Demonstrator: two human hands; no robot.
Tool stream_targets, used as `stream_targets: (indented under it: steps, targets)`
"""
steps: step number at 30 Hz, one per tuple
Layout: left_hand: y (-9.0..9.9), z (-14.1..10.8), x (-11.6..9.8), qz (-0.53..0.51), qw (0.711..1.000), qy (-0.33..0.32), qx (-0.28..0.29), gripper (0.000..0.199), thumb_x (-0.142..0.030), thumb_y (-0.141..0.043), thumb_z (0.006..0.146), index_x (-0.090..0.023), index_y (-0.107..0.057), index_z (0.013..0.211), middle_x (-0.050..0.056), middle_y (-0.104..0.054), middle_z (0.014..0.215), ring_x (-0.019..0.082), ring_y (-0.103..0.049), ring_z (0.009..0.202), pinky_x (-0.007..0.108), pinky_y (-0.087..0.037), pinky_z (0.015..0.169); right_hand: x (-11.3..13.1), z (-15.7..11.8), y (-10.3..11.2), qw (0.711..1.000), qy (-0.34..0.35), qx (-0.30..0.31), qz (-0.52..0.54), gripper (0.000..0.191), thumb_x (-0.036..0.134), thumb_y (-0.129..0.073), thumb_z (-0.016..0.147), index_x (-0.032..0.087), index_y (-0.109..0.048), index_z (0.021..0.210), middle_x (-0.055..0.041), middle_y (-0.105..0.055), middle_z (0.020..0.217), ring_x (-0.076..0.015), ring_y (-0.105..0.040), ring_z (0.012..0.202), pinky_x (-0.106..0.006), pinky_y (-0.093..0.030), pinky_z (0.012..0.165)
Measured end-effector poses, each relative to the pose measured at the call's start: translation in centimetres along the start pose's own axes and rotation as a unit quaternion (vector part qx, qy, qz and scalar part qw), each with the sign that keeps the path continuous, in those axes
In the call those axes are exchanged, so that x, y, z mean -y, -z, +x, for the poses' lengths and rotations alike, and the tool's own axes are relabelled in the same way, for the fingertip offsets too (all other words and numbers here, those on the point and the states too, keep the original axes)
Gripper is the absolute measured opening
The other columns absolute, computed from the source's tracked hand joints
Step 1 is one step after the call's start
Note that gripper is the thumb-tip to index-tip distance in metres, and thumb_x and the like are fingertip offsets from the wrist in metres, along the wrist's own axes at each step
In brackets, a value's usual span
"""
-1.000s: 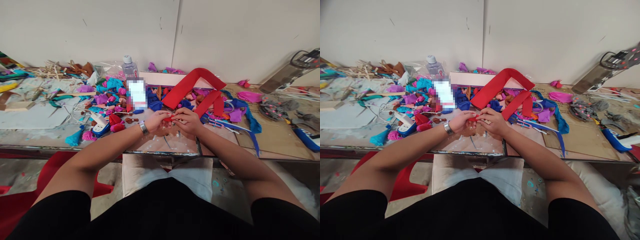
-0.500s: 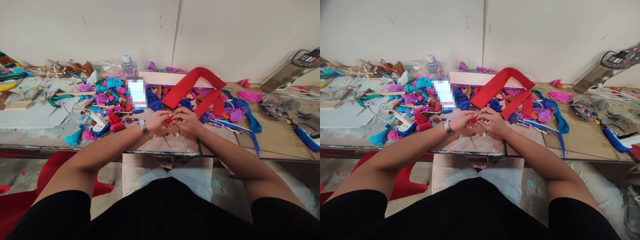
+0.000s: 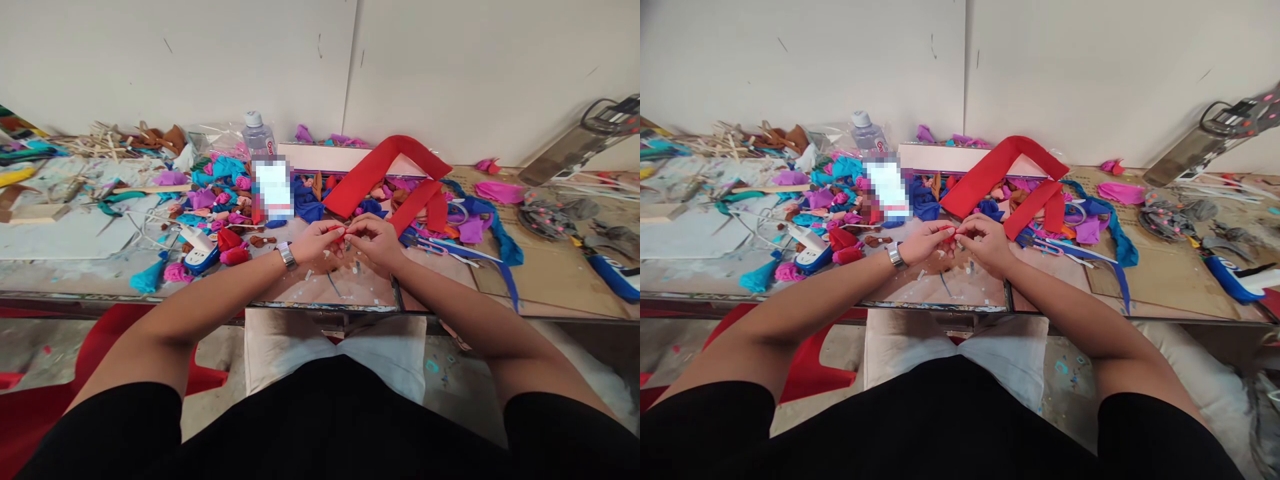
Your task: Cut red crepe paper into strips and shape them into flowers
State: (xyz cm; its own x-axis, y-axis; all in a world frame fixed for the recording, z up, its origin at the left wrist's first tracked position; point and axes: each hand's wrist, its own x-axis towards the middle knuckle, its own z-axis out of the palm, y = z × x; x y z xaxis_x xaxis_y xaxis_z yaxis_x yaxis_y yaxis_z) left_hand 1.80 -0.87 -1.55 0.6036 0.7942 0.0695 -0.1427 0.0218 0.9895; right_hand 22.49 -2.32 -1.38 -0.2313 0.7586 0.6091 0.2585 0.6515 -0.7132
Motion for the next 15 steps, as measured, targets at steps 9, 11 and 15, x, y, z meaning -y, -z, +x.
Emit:
stream_targets:
  steps: [9,11,15]
  targets:
    - [0.4,-0.1,0.2,0.064,0.998,-0.028,0.001,0.047,-0.058,-0.078,0.089,-0.013,-0.068,0.096,0.002,-0.069,0.076,0.013,-0.070,0.064,0.026,-0.060,0.066,0.0,0.3,0.6,1.000,0.003,0.019,-0.019,0.033,0.055,-0.082,0.089,0.022,-0.078,0.087,-0.0043,-0.073,0.081,-0.0180,-0.064,0.073,-0.032,-0.051,0.064]
    - [0.5,0.0,0.2,0.071,0.997,-0.028,-0.003,0.044,-0.056,-0.077,0.090,-0.013,-0.068,0.092,0.002,-0.069,0.075,0.013,-0.070,0.063,0.025,-0.059,0.065,-0.1,0.4,0.8,0.999,0.019,0.035,-0.031,0.034,0.056,-0.083,0.088,0.022,-0.079,0.087,-0.0044,-0.074,0.081,-0.0183,-0.065,0.073,-0.032,-0.053,0.065]
    - [0.2,0.1,0.0,0.036,0.999,-0.023,-0.017,0.038,-0.050,-0.077,0.088,-0.014,-0.066,0.084,0.000,-0.065,0.070,0.012,-0.067,0.060,0.026,-0.060,0.064,-0.6,0.6,1.3,0.996,0.046,0.065,-0.028,0.031,0.054,-0.083,0.089,0.024,-0.081,0.096,-0.0057,-0.078,0.090,-0.0174,-0.069,0.072,-0.032,-0.058,0.067]
